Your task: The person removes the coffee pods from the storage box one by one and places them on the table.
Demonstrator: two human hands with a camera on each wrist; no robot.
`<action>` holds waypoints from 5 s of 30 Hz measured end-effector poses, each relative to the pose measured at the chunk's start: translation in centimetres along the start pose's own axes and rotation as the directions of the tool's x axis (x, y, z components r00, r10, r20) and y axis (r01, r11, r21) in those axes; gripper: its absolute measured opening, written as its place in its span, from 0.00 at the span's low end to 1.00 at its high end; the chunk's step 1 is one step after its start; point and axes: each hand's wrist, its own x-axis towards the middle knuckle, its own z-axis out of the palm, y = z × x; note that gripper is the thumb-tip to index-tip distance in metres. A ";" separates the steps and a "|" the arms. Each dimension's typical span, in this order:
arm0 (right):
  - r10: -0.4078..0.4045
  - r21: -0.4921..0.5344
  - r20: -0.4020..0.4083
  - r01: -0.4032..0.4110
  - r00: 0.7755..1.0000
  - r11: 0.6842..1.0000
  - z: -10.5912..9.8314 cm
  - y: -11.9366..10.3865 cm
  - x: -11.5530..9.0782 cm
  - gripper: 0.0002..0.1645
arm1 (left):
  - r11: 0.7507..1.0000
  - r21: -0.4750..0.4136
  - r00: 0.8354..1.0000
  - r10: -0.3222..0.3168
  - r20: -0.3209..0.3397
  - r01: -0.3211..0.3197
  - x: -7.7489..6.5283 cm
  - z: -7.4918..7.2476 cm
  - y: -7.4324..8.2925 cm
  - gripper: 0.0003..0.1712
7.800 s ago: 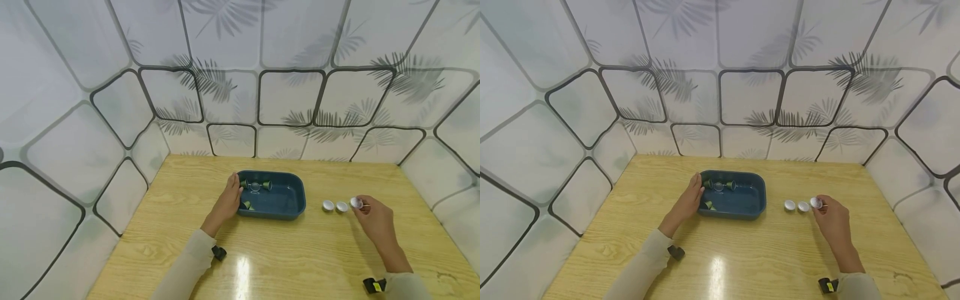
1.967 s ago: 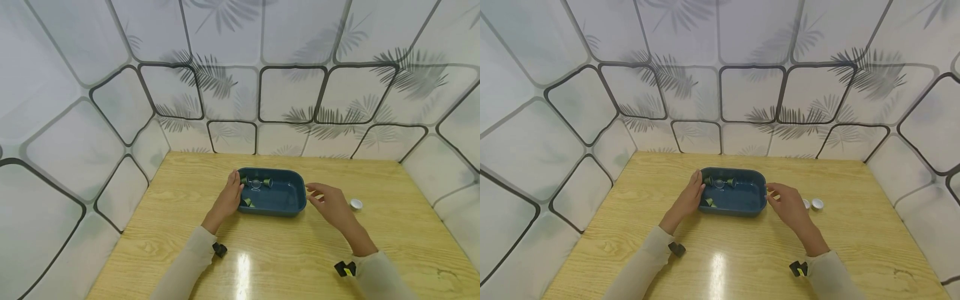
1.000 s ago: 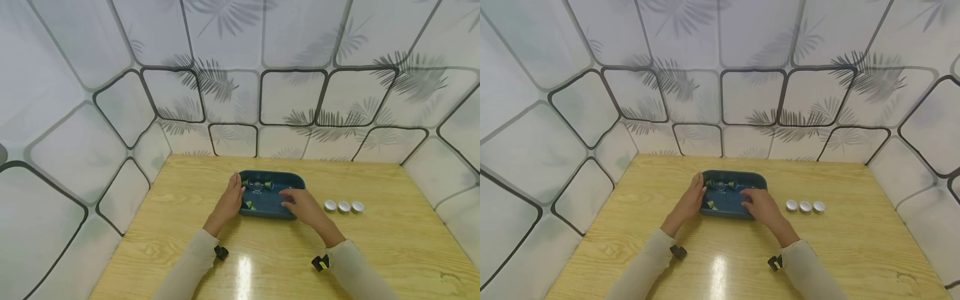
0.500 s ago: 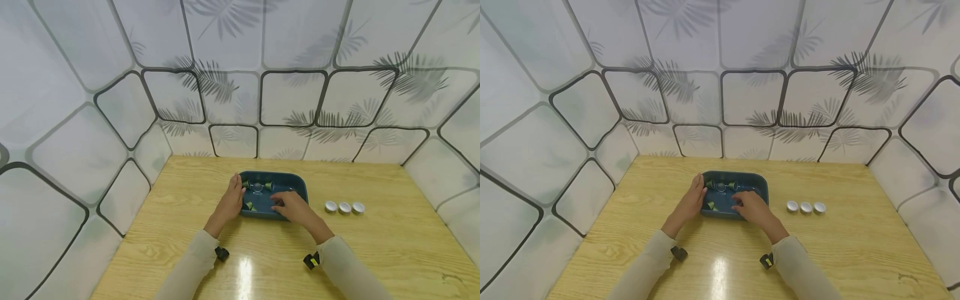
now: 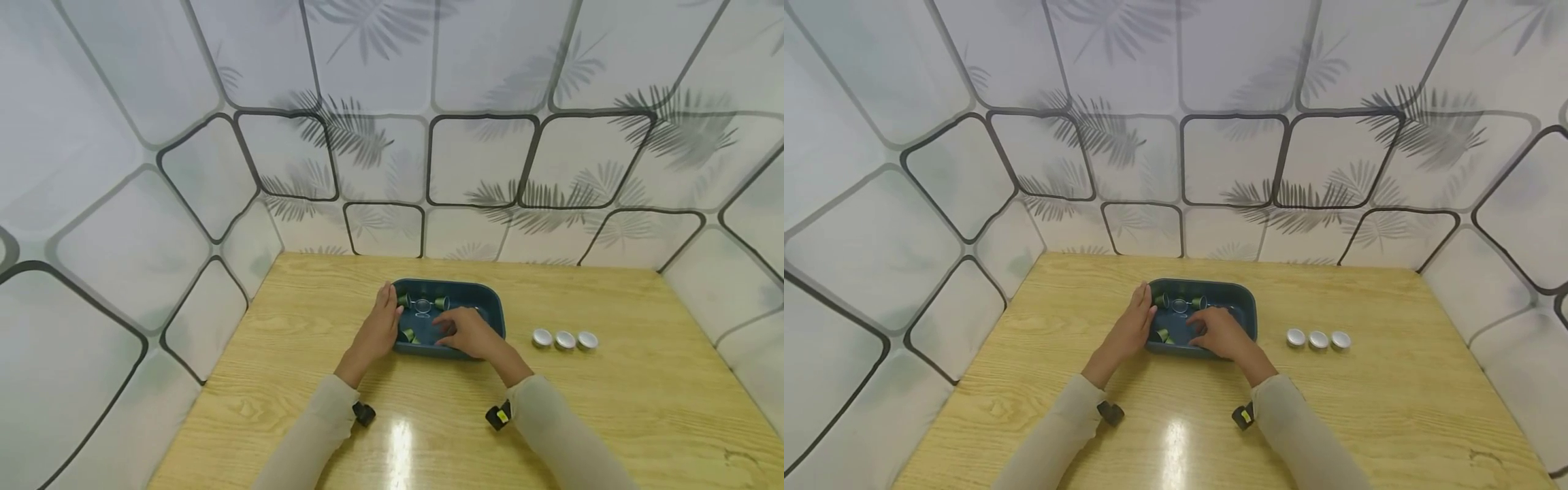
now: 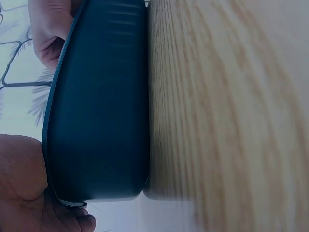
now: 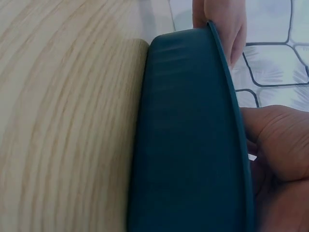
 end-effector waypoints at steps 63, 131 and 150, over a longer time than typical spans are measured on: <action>-0.032 -0.095 0.070 0.039 0.997 0.995 2.4 -1.2 4.0 0.05 | 1.000 0.006 1.000 -0.010 -0.014 0.010 0.0 0.2 0.2 0.33; 0.007 0.006 -0.257 -0.006 0.966 1.000 1.8 -0.8 0.0 0.24 | 0.999 0.036 0.999 0.019 -0.028 -0.018 0.0 0.1 0.2 0.33; 0.087 0.103 -0.319 -0.057 0.944 0.993 1.1 -0.5 -1.5 0.21 | 0.999 0.034 0.999 0.037 -0.023 -0.036 -0.1 0.2 0.0 0.33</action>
